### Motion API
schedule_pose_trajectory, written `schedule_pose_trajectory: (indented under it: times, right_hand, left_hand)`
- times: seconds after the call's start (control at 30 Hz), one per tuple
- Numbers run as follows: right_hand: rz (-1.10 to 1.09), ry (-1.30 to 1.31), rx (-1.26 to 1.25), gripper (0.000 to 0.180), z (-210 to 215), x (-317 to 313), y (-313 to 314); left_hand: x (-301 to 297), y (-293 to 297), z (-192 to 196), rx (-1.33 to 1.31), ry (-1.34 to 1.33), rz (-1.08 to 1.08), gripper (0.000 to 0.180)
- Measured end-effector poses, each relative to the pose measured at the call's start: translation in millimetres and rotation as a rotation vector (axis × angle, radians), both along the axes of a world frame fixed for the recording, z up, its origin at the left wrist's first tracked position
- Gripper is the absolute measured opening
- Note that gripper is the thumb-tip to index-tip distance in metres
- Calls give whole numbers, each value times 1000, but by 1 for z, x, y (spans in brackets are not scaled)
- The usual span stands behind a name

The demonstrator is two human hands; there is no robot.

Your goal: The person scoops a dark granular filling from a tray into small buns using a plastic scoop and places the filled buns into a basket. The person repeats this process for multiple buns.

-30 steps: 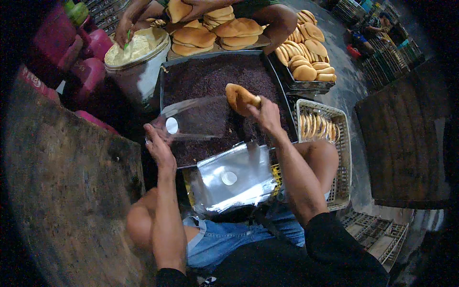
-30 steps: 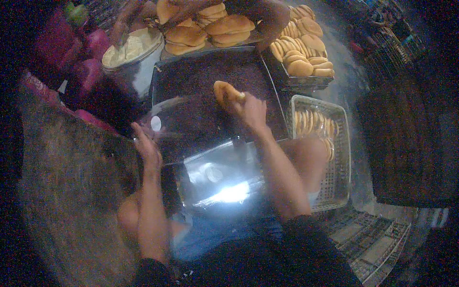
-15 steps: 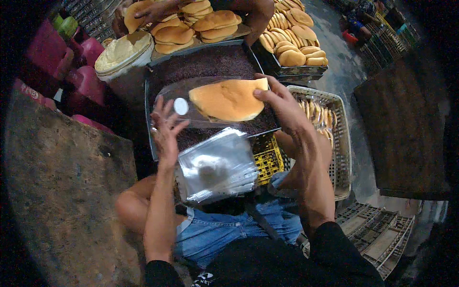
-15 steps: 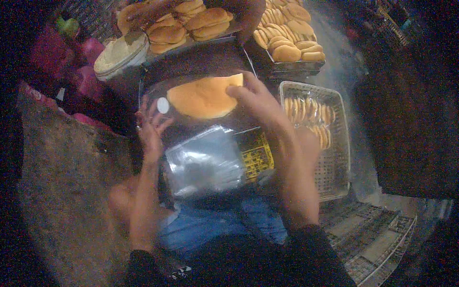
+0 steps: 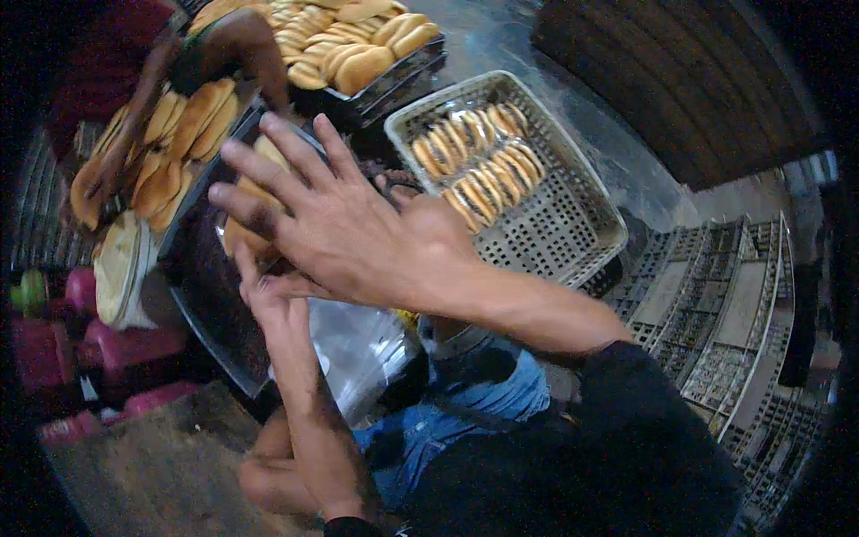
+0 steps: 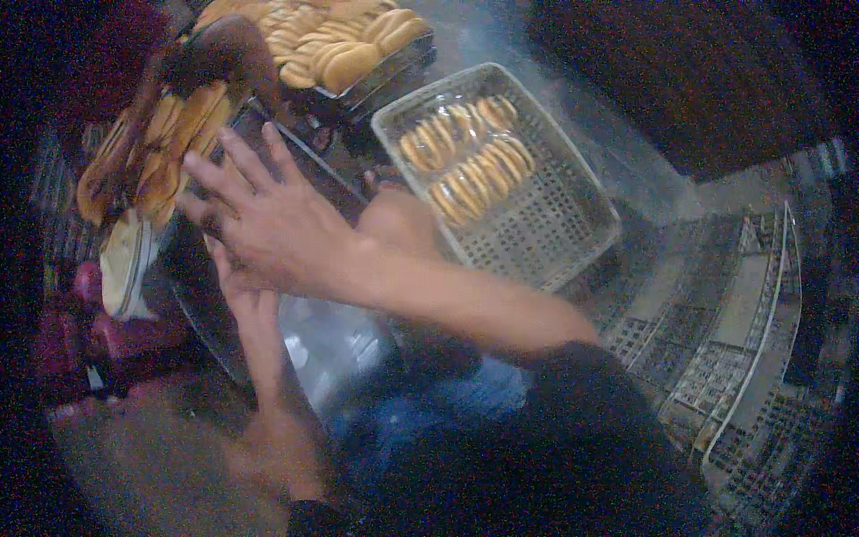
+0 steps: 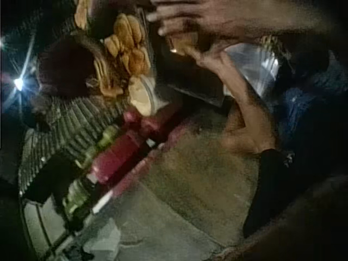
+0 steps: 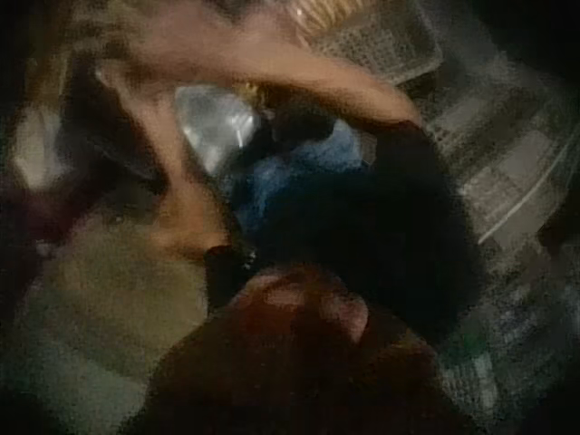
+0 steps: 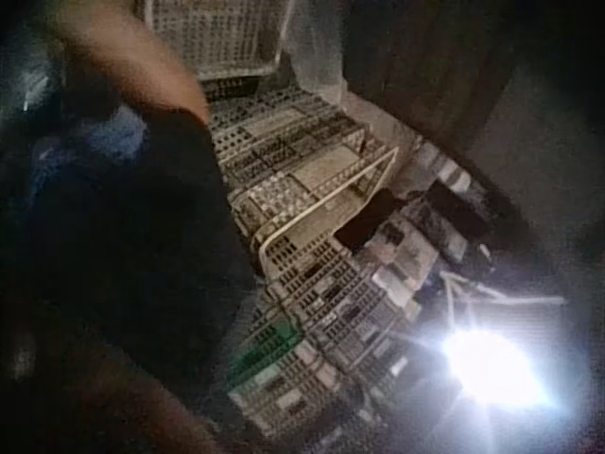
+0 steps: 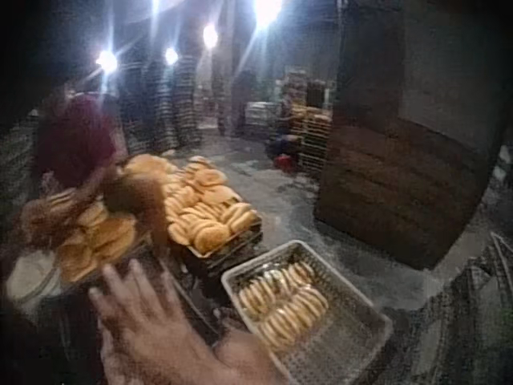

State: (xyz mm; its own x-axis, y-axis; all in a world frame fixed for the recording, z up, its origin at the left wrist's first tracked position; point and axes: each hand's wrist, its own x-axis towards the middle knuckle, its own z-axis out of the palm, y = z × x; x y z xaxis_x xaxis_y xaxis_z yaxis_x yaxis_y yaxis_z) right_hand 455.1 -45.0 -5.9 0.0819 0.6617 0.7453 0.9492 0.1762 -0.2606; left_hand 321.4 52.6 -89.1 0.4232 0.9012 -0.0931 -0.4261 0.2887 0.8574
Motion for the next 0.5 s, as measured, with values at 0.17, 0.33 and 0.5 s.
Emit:
schedule_pose_trajectory:
  times: [0.17,0.33,0.5]
  right_hand:
    - [-328,214,-434,62,-53,116,-33]
    - [-828,840,-488,55,-203,205,-182]
    - [-1032,911,-646,58,-292,187,-207]
  left_hand:
    - [102,-29,28,-5,319,-209,59]
    - [27,-9,8,373,1169,-403,65]
    - [-38,-32,-10,402,1699,-1021,62]
